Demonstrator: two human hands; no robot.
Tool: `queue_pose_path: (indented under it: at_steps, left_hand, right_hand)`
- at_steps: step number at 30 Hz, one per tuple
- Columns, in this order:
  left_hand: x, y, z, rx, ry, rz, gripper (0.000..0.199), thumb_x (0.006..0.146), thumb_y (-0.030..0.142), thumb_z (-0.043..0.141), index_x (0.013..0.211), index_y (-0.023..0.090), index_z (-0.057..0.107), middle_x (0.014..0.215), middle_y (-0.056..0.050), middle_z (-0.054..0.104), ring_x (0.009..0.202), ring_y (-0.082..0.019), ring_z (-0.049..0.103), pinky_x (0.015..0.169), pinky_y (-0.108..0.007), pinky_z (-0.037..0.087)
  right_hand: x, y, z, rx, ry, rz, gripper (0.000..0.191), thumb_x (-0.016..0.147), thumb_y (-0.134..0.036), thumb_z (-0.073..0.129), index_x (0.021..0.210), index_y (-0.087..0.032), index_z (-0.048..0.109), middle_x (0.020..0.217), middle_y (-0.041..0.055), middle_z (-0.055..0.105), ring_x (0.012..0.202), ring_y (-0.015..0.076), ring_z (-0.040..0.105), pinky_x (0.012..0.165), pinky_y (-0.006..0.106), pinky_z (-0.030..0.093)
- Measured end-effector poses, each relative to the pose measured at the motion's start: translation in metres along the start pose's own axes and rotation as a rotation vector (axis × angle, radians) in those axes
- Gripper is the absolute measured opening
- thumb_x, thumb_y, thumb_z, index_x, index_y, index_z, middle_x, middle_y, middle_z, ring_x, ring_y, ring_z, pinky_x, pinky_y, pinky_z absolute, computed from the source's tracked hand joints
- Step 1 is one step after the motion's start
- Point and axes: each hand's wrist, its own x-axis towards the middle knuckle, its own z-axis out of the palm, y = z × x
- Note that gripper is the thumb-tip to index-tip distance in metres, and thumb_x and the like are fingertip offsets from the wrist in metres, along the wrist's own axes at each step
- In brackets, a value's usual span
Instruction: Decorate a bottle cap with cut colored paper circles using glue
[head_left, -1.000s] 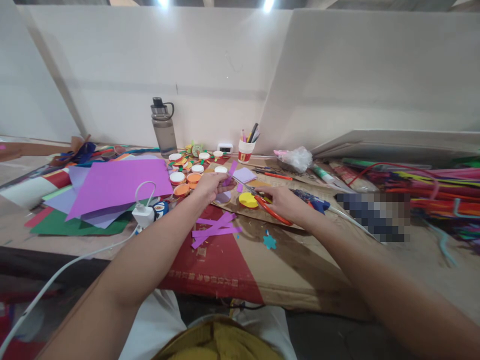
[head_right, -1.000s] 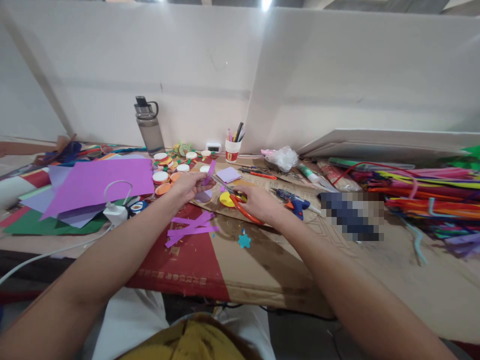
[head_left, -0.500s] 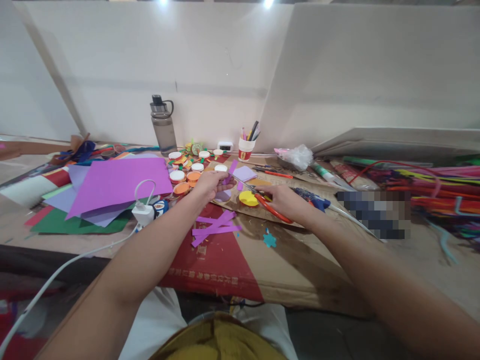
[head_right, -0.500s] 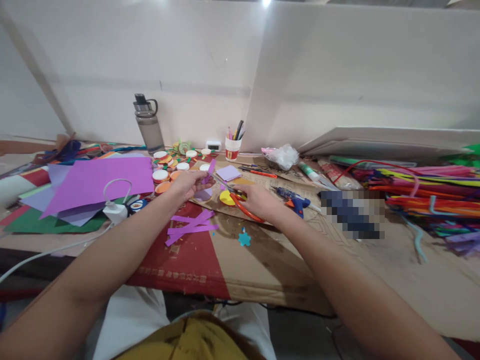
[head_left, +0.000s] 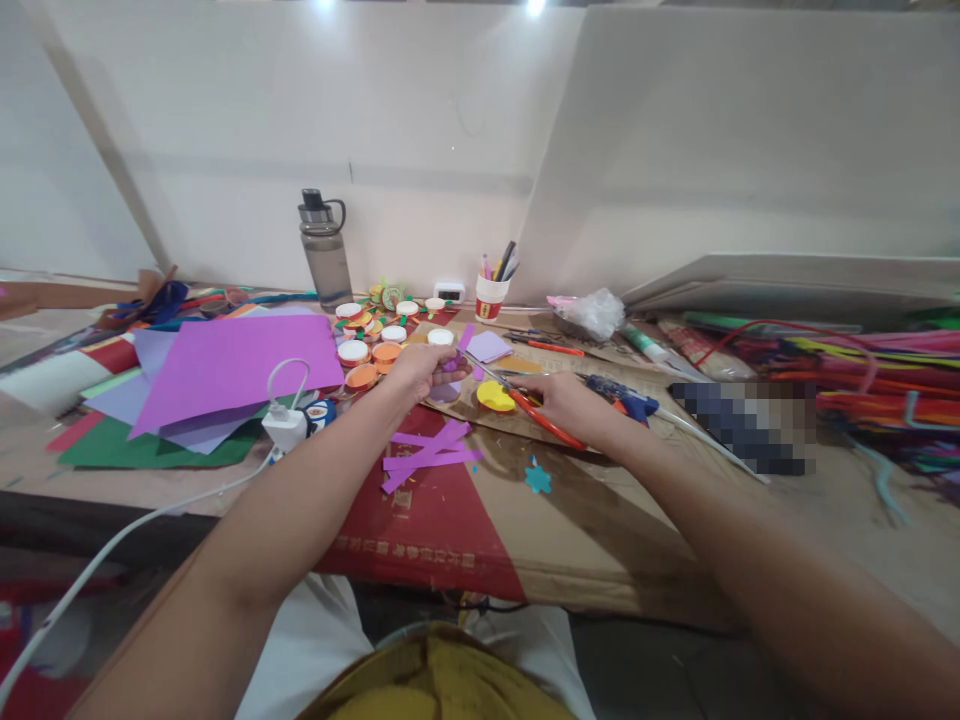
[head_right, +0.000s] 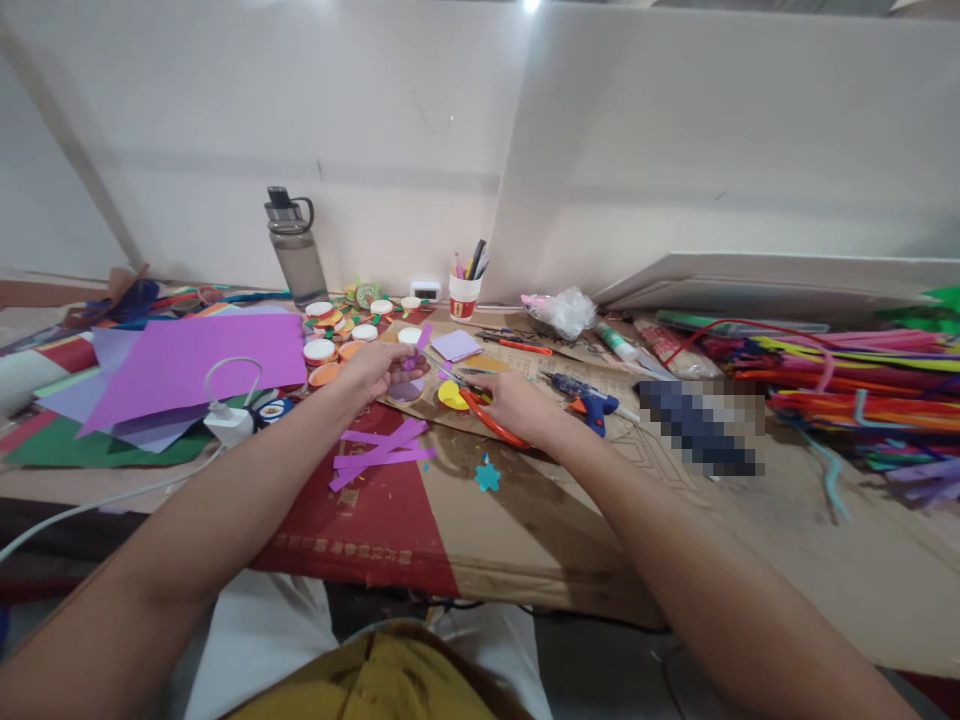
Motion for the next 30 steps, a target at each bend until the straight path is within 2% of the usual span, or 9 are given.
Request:
queue_pose_path:
  at_steps: [5,10,15,18,21,25,30]
  left_hand:
    - [0.005,-0.003,-0.002,0.001,-0.014,-0.007,0.014,0.074,-0.001,0.059,0.066,0.010,0.057,0.058,-0.005,0.063,0.058,-0.014,0.067,0.059,-0.025,0.058]
    - [0.010,-0.005,-0.004,-0.002,-0.024,-0.035,0.011,0.073,-0.001,0.063,0.070,0.010,0.058,0.060,-0.005,0.064,0.057,-0.014,0.066,0.060,-0.025,0.059]
    - [0.008,-0.004,-0.006,0.020,-0.048,-0.063,0.008,0.078,0.003,0.060,0.072,0.008,0.061,0.062,-0.008,0.067,0.057,-0.014,0.067,0.056,-0.024,0.058]
    - [0.008,-0.004,-0.009,0.031,-0.092,-0.044,0.007,0.081,0.010,0.061,0.076,0.008,0.064,0.069,-0.010,0.070,0.061,-0.015,0.068,0.054,-0.023,0.057]
    - [0.008,-0.006,-0.011,0.030,-0.120,0.000,0.006,0.081,0.014,0.065,0.078,0.009,0.067,0.071,-0.008,0.070,0.058,-0.011,0.065,0.051,-0.021,0.054]
    - [0.008,-0.006,-0.009,0.003,-0.107,0.059,0.007,0.082,0.010,0.065,0.075,0.010,0.067,0.065,-0.003,0.065,0.053,-0.007,0.059,0.051,-0.018,0.052]
    - [0.006,-0.007,-0.005,-0.008,-0.117,0.107,0.007,0.081,0.005,0.064,0.076,0.010,0.065,0.065,-0.002,0.063,0.056,-0.006,0.058,0.054,-0.017,0.053]
  right_hand:
    - [-0.001,0.002,0.001,0.015,0.002,-0.003,0.039,0.084,-0.023,0.056,0.120,-0.026,0.070,0.112,0.0059,0.074,0.092,0.0253,0.071,0.078,0.030,0.052]
    - [-0.003,0.002,0.000,0.038,-0.006,-0.001,0.033,0.079,-0.018,0.057,0.106,-0.026,0.075,0.100,0.0036,0.076,0.088,0.0225,0.070,0.075,0.027,0.049]
    - [-0.001,0.006,0.001,0.051,-0.019,0.020,0.034,0.083,-0.023,0.054,0.111,-0.023,0.073,0.092,0.0042,0.076,0.081,0.0206,0.068,0.072,0.027,0.047]
    - [0.005,0.014,0.003,0.019,0.043,0.126,0.036,0.084,-0.030,0.057,0.116,-0.020,0.070,0.085,0.0053,0.075,0.076,0.0205,0.067,0.069,0.027,0.047]
    - [0.010,0.019,0.004,-0.119,0.097,0.276,0.035,0.086,-0.036,0.054,0.110,-0.017,0.071,0.093,0.0106,0.075,0.082,0.0232,0.068,0.071,0.028,0.047]
    - [0.013,0.020,0.007,-0.285,0.057,0.450,0.045,0.090,-0.046,0.045,0.101,-0.010,0.070,0.097,0.0208,0.072,0.089,0.0308,0.068,0.072,0.034,0.049]
    - [0.015,0.023,0.014,-0.358,-0.001,0.541,0.042,0.089,-0.038,0.047,0.109,-0.006,0.064,0.105,0.0246,0.069,0.097,0.0318,0.068,0.076,0.034,0.049]
